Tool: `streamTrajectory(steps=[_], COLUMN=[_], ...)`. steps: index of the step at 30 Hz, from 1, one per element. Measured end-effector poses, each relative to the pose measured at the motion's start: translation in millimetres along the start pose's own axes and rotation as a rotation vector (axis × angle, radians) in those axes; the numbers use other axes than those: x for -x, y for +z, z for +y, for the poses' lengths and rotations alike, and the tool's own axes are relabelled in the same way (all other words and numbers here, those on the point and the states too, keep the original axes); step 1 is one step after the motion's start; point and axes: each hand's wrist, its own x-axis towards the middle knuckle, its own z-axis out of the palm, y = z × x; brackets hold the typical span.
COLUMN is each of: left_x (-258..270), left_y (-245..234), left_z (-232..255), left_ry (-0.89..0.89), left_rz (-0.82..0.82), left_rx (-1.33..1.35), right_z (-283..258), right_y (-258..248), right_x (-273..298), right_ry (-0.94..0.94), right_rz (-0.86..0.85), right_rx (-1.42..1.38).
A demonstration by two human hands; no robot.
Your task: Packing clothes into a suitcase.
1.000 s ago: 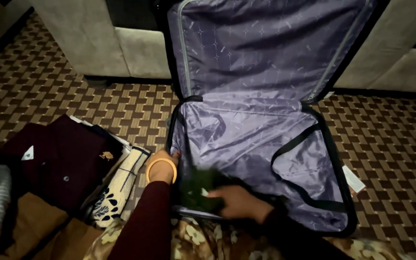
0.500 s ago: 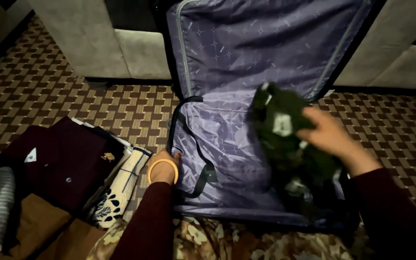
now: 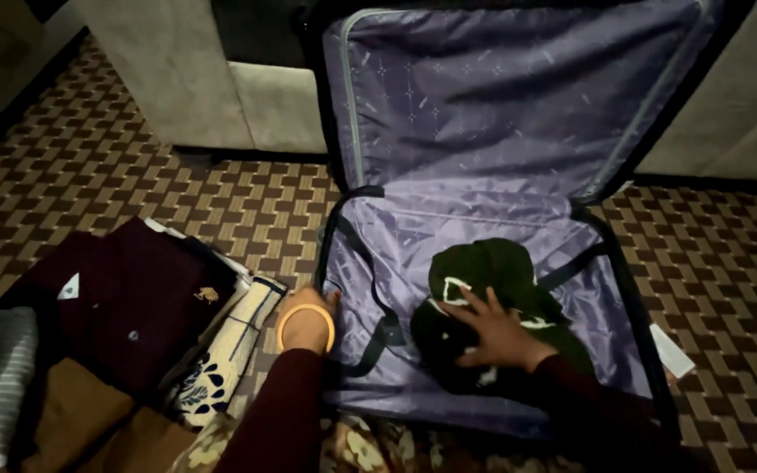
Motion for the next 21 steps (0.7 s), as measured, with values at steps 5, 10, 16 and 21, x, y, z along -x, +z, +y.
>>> streamTrajectory(steps=[5, 10, 16, 21], left_x=[13, -4, -10, -12], left_y=[-10, 9, 5, 4], left_z=[6, -1, 1, 1], left_ry=[0.027, 0.036, -0.009, -0.035], left_rz=[0.027, 0.037, -0.02, -0.039], left_rx=[-0.007, -0.031, -0.119, -0.09], right_z=[166, 175, 142, 128], right_y=[7, -35, -21, -24], right_x=[-40, -27, -72, -80], right_ry=[-0.088, 0.285, 0.305, 0.676], right_rz=[0.162, 0.571, 0.079, 0.137], right_rx=[-0.586, -0.572, -0.246, -0.308])
